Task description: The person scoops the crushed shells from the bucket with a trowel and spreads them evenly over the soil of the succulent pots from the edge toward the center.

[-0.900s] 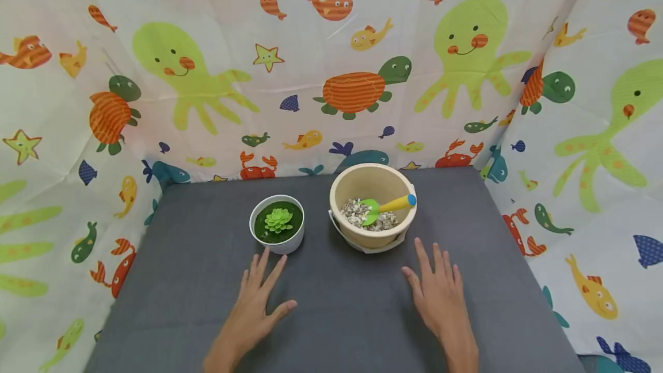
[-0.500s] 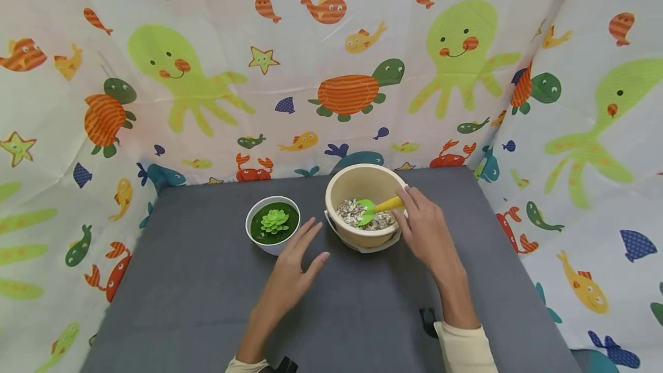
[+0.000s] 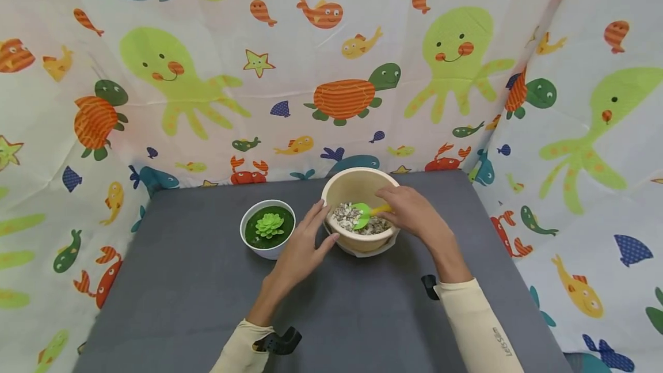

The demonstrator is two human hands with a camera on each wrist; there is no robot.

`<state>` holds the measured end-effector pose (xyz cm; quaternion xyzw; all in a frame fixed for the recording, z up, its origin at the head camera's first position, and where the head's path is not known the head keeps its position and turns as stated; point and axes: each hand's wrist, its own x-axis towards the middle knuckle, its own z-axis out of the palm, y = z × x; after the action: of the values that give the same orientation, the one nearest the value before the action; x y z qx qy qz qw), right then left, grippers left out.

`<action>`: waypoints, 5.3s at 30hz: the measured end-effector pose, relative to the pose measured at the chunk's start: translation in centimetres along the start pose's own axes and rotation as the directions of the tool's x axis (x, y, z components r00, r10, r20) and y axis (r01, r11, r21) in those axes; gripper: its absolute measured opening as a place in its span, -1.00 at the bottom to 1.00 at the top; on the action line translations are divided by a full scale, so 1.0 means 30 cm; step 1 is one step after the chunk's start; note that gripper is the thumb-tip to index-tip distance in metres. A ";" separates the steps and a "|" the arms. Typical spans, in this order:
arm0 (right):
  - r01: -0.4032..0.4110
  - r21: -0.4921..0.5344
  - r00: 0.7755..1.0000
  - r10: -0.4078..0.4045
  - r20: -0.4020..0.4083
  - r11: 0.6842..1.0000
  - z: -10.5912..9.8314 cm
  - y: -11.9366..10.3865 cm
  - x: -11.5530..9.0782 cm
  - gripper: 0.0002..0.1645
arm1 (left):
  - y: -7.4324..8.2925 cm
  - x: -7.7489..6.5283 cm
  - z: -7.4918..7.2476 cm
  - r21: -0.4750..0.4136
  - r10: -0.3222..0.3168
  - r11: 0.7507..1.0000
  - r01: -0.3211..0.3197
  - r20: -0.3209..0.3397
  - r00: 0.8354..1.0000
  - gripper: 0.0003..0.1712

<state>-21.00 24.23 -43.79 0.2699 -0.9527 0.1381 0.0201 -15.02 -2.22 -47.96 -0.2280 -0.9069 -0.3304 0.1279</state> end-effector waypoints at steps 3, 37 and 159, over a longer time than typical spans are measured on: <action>-0.019 -0.010 0.996 0.020 0.082 1.000 0.004 -0.004 0.023 -0.45 | -0.001 0.012 0.014 0.031 -0.003 1.000 0.002 0.030 1.000 -0.20; -0.058 0.071 0.997 0.055 0.049 0.996 -0.024 -0.021 -0.016 -0.72 | -0.007 0.002 0.068 0.142 -0.075 0.988 0.061 0.097 0.992 -0.14; 0.297 -0.367 0.953 -0.295 0.061 0.882 -0.096 -0.664 0.351 -0.87 | -0.329 -0.237 -0.083 -0.167 -0.582 0.813 0.558 -0.281 0.763 0.23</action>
<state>-19.73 3.43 -34.80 0.4036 -0.9091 -0.0498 0.0899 -13.59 -12.90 -54.16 0.1104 -0.8874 -0.4190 0.1576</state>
